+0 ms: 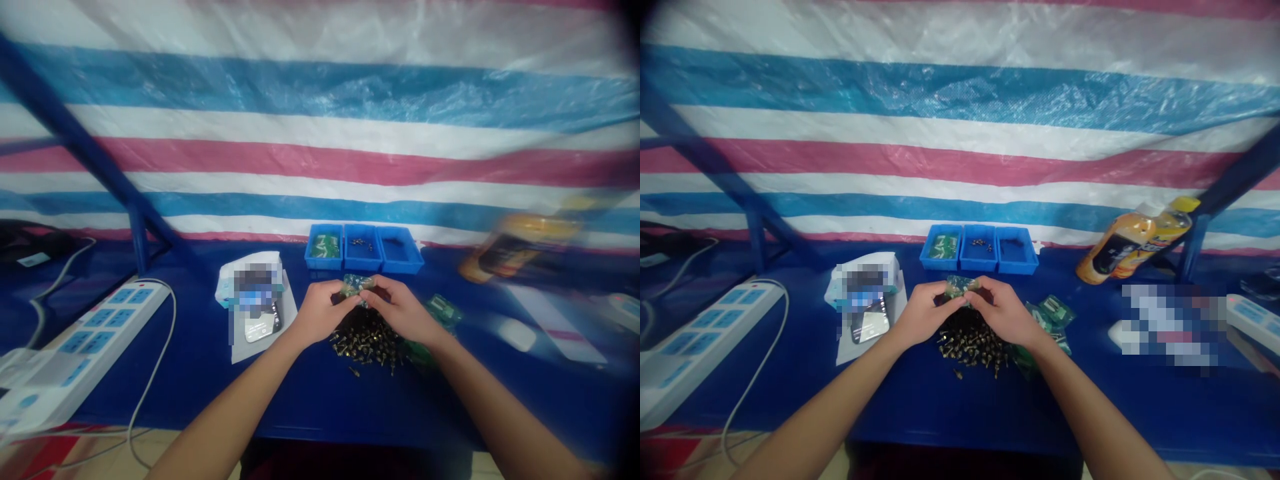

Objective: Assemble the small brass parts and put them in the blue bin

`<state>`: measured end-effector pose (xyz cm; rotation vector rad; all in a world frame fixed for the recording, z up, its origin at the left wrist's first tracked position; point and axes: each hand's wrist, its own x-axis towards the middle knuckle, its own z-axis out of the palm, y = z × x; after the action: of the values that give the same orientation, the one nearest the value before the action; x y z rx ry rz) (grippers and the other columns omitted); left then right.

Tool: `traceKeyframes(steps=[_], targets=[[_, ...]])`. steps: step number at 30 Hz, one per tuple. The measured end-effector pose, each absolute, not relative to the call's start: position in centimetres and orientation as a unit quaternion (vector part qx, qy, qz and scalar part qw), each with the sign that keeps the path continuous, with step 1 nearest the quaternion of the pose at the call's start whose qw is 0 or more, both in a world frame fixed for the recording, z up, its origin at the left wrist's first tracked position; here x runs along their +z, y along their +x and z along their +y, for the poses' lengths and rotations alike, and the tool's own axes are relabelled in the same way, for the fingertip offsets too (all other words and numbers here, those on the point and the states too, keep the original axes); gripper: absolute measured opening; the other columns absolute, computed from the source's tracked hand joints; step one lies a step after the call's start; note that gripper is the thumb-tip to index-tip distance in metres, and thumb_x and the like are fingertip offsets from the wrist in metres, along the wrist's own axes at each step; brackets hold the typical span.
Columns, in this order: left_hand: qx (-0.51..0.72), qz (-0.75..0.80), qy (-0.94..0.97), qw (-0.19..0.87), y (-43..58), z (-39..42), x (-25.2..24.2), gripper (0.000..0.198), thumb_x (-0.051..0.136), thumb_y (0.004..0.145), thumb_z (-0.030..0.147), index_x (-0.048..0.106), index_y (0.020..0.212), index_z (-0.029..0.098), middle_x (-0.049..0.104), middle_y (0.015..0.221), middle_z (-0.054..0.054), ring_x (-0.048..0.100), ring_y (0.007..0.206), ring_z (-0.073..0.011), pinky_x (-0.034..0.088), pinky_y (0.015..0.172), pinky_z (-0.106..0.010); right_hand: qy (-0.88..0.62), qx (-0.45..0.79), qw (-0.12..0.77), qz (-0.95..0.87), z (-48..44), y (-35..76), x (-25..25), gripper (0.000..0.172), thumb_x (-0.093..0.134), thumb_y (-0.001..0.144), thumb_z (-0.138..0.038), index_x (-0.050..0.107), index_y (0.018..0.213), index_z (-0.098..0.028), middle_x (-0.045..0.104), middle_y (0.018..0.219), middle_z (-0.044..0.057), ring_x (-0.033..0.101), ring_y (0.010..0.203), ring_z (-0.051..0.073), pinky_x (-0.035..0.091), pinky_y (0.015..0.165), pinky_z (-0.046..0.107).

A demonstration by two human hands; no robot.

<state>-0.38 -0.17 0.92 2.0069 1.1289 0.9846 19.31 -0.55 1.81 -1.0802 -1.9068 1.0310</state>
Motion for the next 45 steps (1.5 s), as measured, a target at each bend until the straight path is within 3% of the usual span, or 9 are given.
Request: traceKeyframes(steps=[14,27,39,45], targets=[[0.405,0.419,0.745,0.324,-0.14,-0.56,1.48,0.024,0.062,0.086,0.038,0.072,0.081,0.016,0.068,0.075,-0.004,0.06,0.072,-0.0183,0.045,0.066,-0.028,-0.412,0.389,0.377,-0.732,-0.67,19.2,2.14,0.024,0.055,0.093,-0.042,0.062,0.087,-0.02,0.058,0.076,0.001,0.051,0.07,0.016,0.042,0.065,0.028],[0.403,0.459,0.703,0.364,-0.03,-0.22,0.72,0.027,0.064,0.085,0.043,0.071,0.087,0.017,0.066,0.074,-0.001,0.053,0.067,-0.014,0.036,0.059,-0.024,-0.421,0.41,0.41,-0.698,-0.23,19.24,1.85,0.023,0.059,0.091,-0.041,0.063,0.085,-0.019,0.059,0.077,0.001,0.052,0.07,0.015,0.041,0.065,0.027],[0.43,0.454,0.672,0.395,-0.41,0.15,0.75,0.031,0.065,0.083,0.042,0.06,0.069,0.015,0.054,0.064,0.002,0.045,0.06,-0.0104,0.034,0.057,-0.023,-0.431,0.432,0.405,-0.681,0.0,19.53,1.7,0.028,0.061,0.087,-0.047,0.067,0.089,-0.02,0.062,0.077,0.001,0.055,0.071,0.017,0.044,0.066,0.03],[0.425,0.438,0.685,0.399,-0.48,0.1,0.76,0.032,0.065,0.084,0.043,0.057,0.069,0.015,0.052,0.063,0.002,0.044,0.059,-0.0099,0.034,0.056,-0.023,-0.425,0.445,0.395,-0.682,-0.05,19.52,1.66,0.029,0.063,0.086,-0.049,0.066,0.085,-0.019,0.061,0.075,0.0,0.053,0.067,0.015,0.042,0.063,0.029]])
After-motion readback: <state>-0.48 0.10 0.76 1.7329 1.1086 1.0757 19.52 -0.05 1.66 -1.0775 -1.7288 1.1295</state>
